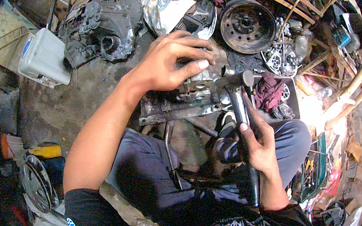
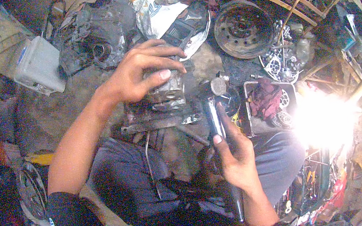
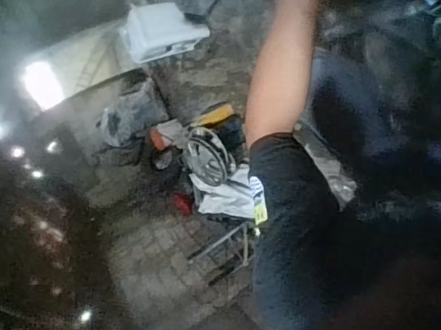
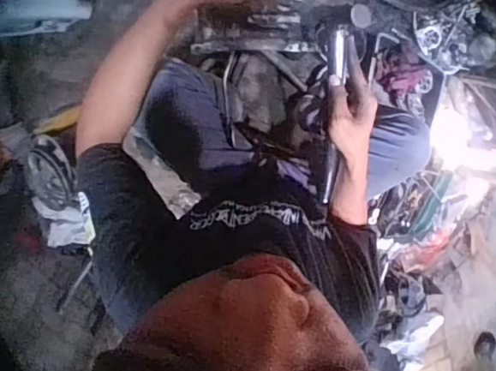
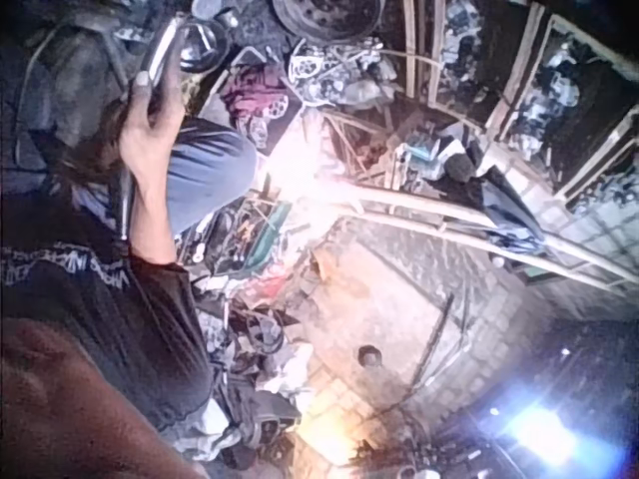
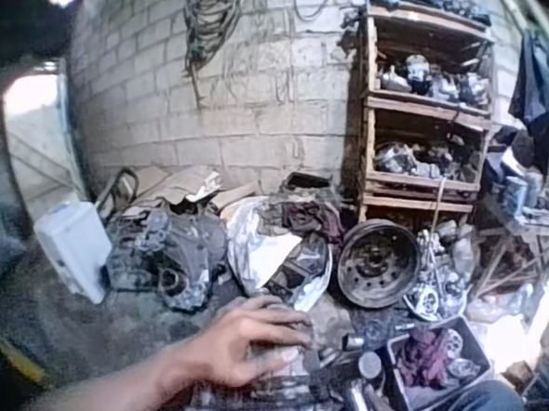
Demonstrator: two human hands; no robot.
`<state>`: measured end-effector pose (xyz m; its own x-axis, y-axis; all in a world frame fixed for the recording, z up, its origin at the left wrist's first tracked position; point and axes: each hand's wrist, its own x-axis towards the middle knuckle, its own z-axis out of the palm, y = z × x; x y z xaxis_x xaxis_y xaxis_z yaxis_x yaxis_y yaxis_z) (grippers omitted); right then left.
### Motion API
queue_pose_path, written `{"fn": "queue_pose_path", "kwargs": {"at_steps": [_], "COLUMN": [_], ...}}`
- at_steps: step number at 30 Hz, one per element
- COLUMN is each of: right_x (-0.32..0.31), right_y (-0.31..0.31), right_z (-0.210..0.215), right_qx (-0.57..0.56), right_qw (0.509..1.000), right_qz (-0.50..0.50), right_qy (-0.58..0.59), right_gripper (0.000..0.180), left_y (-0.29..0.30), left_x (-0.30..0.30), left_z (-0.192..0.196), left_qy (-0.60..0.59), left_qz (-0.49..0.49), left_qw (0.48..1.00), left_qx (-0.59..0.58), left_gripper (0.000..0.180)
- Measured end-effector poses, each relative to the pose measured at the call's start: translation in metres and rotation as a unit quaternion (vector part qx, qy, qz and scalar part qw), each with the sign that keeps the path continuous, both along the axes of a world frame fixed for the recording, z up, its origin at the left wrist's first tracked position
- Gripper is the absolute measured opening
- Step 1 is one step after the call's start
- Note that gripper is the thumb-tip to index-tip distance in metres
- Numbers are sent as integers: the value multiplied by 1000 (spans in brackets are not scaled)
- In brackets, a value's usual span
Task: The person sits on the floor and uses a hammer to repeatedly strike a metal engine block, attempting to dislodge internal components. They rotate the block to access different sides and occasionally pour liquid from a bottle into the cylinder openings. The person continues hammering until a cylindrical component is removed from the block.
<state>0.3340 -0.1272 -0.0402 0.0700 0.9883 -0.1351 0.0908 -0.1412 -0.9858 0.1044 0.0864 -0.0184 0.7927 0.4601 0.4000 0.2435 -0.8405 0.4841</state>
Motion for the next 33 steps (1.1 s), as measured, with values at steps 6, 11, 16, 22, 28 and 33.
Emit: {"fn": "queue_pose_path", "kwargs": {"at_steps": [6,11,16,22,28,33], "right_x": [-11,-13,-15,-16,-10,-19], "right_y": [3,6,7,8,14,15], "right_z": [-18,-24,-29,-33,-37,-39], "right_qx": [79,112,91,106,108,60], "right_qw": [996,992,995,993,990,996], "right_qz": [-15,-14,-15,-26,-28,-52], "right_qy": [-49,-59,-50,-54,-89,-40], "right_gripper": [58,59,58,56,55,57], "left_y": [-9,-8,-19,-5,-6,-7], "left_x": [-2,-6,2,-1,-9,-8], "left_z": [2,9,5,4,15,16], "left_qy": [-43,102,97,123,154,150], "left_qz": [41,95,194,214,179,98], "left_qw": [997,987,975,968,967,982], "left_qx": [-39,86,-36,-48,-97,-57], "left_gripper": [38,51,46,56,66,64]}}
